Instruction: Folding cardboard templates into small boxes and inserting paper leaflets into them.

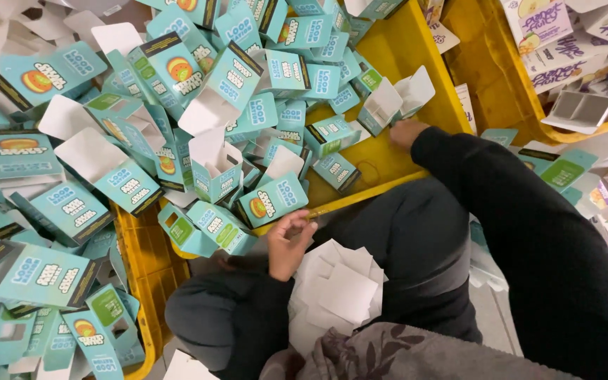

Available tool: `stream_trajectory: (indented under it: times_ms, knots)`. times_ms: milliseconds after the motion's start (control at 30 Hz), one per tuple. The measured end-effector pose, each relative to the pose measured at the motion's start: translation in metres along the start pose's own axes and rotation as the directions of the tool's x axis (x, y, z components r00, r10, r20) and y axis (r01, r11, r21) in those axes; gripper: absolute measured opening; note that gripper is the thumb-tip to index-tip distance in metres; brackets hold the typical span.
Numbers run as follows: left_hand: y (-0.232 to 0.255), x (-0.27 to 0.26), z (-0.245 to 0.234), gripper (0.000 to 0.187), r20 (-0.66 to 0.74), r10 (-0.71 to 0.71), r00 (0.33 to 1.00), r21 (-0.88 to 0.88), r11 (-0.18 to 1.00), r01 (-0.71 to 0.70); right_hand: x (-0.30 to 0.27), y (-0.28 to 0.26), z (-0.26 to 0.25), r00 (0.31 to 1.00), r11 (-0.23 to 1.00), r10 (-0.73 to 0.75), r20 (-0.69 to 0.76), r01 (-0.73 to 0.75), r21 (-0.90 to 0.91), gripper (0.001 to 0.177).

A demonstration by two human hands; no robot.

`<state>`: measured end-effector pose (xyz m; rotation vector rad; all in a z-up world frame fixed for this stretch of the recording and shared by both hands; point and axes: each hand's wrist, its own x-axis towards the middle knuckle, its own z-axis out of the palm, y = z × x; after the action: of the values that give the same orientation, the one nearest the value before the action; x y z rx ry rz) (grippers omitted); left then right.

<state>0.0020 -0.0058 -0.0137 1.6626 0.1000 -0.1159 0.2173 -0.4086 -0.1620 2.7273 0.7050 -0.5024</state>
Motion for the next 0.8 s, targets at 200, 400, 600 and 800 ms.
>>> stream_trajectory:
  times_ms: [200, 400, 600, 800]
  knots:
    - [0.007, -0.001, 0.001, 0.029, 0.065, -0.058, 0.996, -0.169, 0.983, 0.068, 0.009, -0.005, 0.017, 0.994, 0.971, -0.067, 0.088, 0.045, 0.234, 0.020]
    - [0.006, 0.002, 0.003, 0.030, 0.078, -0.089, 0.993, -0.213, 0.971, 0.104, -0.002, -0.012, 0.000, 0.985, 0.893, -0.129, 0.112, 0.066, 0.446, 0.018]
    - [0.003, 0.003, 0.006, 0.032, 0.080, -0.083, 0.993, -0.243, 0.965, 0.100, 0.037, -0.039, 0.021, 0.967, 0.697, -0.256, -0.009, 0.191, 0.691, 0.019]
    - [-0.005, 0.002, 0.004, 0.033, 0.082, -0.099, 0.992, -0.275, 0.954, 0.118, 0.009, -0.062, -0.049, 0.960, 0.880, -0.268, 0.080, 0.211, 0.427, 0.028]
